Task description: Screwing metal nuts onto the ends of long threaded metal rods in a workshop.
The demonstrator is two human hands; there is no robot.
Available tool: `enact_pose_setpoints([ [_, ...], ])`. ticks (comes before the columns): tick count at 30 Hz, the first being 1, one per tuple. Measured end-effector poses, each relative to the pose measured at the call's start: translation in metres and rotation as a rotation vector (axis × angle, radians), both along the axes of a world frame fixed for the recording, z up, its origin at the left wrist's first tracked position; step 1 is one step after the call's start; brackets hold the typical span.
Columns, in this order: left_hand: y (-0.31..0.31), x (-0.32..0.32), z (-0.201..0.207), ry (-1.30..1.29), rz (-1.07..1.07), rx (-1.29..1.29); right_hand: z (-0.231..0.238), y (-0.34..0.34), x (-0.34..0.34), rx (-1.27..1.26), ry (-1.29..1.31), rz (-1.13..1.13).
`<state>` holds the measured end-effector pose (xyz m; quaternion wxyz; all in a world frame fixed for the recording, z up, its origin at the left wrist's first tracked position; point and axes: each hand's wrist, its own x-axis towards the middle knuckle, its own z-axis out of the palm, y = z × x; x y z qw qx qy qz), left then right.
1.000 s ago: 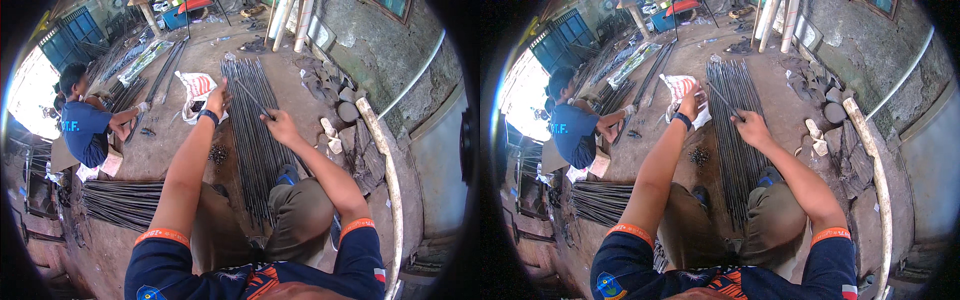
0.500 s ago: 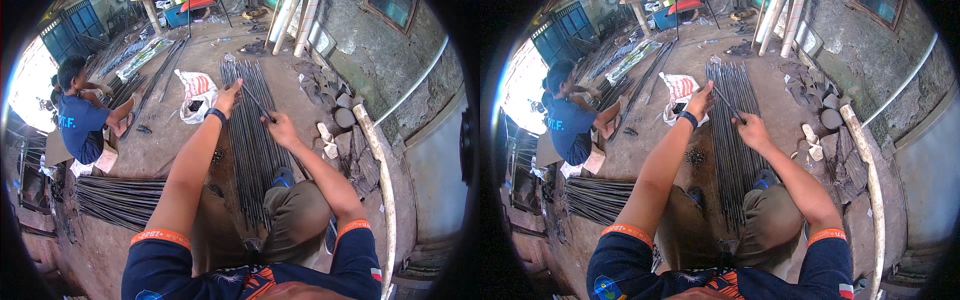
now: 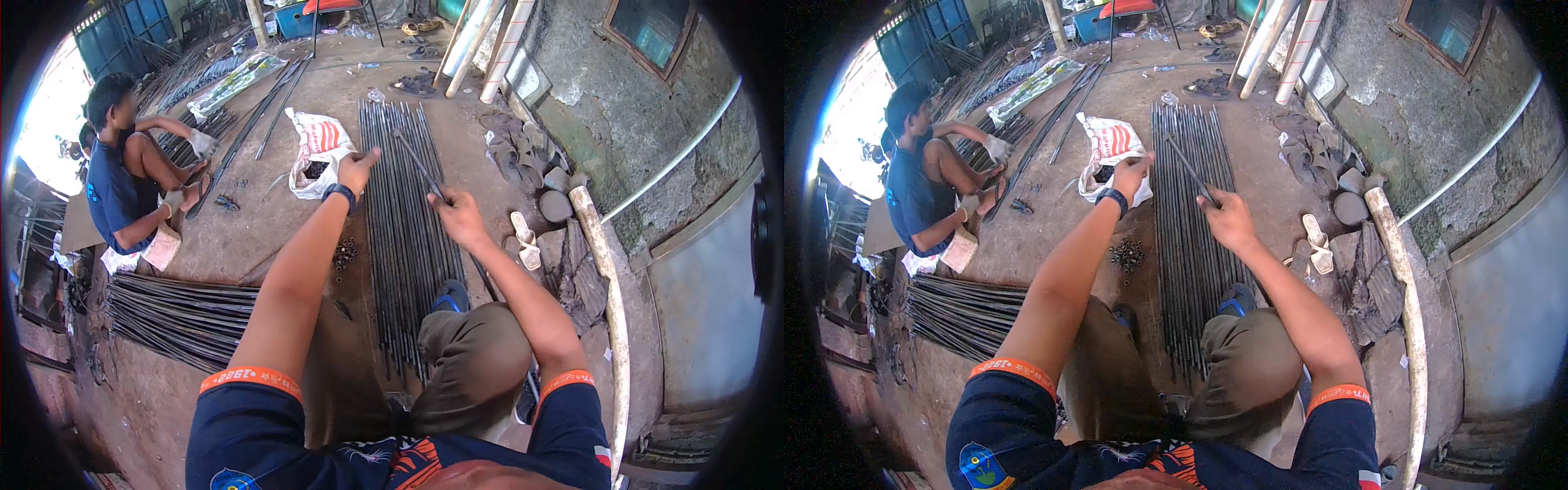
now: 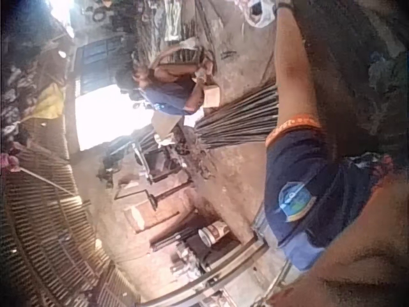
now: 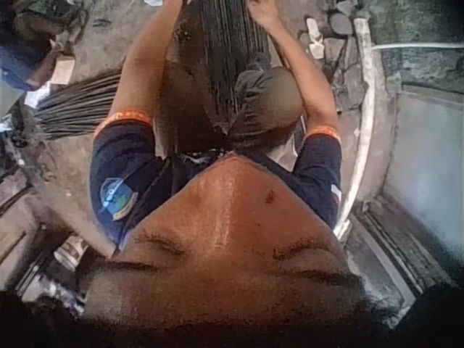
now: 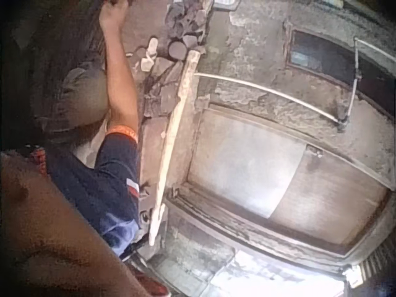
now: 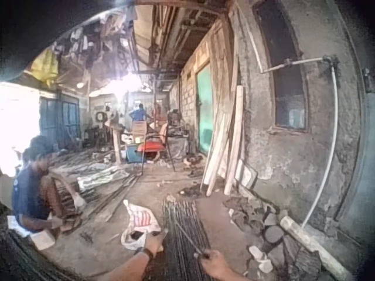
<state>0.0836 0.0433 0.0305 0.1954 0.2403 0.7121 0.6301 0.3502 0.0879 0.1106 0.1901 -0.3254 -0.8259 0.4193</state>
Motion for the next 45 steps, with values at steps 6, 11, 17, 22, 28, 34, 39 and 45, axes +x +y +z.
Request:
enact_pose_setpoints([
  [6, 0.021, 0.056, 0.069, -0.09, -0.276, 0.234, -0.03, 0.02, 0.005, 0.024, 0.114, -0.003],
  [11, 0.012, 0.058, 0.073, -0.35, -0.373, 0.253, -0.025, 0.009, 0.001, 0.047, 0.072, 0.021],
  [17, 0.021, 0.073, 0.085, -0.332, -0.259, 0.193, -0.021, 0.012, 0.007, 0.046, 0.058, -0.017],
  [22, 0.024, 0.055, 0.073, -0.318, -0.187, 0.213, -0.018, 0.008, 0.003, 0.016, 0.069, -0.008],
  [28, 0.021, 0.057, 0.07, -0.452, -0.426, 0.487, -0.015, 0.01, 0.006, -0.011, 0.065, -0.017],
  [34, 0.006, 0.033, 0.05, -0.384, -0.417, 0.487, -0.013, 0.007, 0.007, 0.033, 0.132, 0.024],
  [39, 0.013, 0.021, 0.048, -0.3, -0.264, 0.362, -0.016, 0.007, 0.007, 0.041, 0.134, -0.013],
  [45, 0.012, 0.009, 0.002, 0.224, -0.063, 0.127, 0.003, -0.001, 0.006, -0.044, -0.022, -0.036],
])
